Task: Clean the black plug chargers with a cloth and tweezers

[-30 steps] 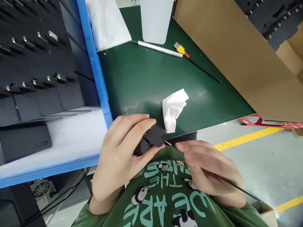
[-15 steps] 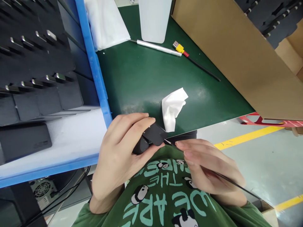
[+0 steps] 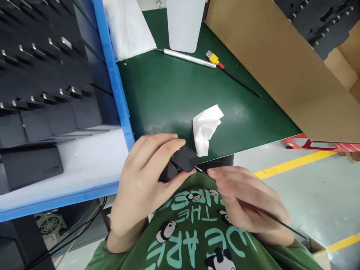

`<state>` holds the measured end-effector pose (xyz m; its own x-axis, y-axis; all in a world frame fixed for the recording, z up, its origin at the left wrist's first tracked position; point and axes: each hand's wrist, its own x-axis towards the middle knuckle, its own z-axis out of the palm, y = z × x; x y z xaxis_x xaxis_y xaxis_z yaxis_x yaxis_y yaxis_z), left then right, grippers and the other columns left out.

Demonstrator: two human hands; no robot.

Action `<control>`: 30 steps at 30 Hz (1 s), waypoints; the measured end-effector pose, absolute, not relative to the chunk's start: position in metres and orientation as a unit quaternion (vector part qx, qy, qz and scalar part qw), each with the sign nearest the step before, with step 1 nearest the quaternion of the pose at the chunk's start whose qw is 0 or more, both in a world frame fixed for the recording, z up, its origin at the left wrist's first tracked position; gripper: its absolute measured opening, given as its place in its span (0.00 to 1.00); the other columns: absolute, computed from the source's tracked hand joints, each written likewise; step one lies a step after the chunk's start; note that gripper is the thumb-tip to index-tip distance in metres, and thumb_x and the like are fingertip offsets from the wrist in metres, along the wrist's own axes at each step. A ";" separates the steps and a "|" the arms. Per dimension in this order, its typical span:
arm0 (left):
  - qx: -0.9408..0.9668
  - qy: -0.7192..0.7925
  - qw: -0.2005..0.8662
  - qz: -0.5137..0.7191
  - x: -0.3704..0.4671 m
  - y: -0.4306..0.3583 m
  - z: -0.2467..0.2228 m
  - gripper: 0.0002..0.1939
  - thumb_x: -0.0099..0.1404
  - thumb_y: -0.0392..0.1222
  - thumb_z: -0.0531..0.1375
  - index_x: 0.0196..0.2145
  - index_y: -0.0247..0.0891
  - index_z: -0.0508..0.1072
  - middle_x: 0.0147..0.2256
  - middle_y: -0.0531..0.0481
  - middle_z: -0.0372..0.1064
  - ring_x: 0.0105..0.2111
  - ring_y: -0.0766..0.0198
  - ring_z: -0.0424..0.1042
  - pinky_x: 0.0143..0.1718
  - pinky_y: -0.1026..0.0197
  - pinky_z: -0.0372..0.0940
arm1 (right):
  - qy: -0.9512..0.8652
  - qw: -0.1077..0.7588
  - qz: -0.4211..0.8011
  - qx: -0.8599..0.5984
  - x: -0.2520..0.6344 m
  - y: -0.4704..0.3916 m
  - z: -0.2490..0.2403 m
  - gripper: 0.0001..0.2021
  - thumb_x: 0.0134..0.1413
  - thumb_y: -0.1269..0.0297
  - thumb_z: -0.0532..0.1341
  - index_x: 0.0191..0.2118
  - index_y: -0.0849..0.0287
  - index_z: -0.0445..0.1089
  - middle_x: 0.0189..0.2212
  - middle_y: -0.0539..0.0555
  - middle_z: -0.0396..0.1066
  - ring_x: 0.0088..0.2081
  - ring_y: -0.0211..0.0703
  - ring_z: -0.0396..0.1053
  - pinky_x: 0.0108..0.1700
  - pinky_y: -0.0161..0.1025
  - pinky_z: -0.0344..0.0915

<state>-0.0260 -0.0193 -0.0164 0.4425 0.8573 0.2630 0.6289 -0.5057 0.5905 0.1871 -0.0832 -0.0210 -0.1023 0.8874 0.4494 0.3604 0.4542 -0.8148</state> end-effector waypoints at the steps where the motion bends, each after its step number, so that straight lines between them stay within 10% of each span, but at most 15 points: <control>1: 0.824 0.452 0.208 0.273 -0.026 -0.019 -0.016 0.23 0.62 0.41 0.69 0.53 0.41 0.69 0.50 0.44 0.72 0.48 0.52 0.74 0.50 0.50 0.70 | -0.692 0.496 0.261 -0.455 0.187 -0.083 -0.021 0.23 0.48 0.87 0.64 0.50 0.65 0.75 0.43 0.59 0.81 0.43 0.50 0.81 0.41 0.43 0.82; 30: 0.822 0.454 0.211 0.271 -0.026 -0.019 -0.017 0.22 0.63 0.42 0.68 0.53 0.41 0.69 0.50 0.44 0.72 0.48 0.52 0.73 0.49 0.52 0.69 | -0.700 0.471 0.268 -0.466 0.186 -0.079 -0.012 0.22 0.49 0.88 0.62 0.49 0.64 0.74 0.41 0.58 0.81 0.44 0.47 0.81 0.42 0.41 0.82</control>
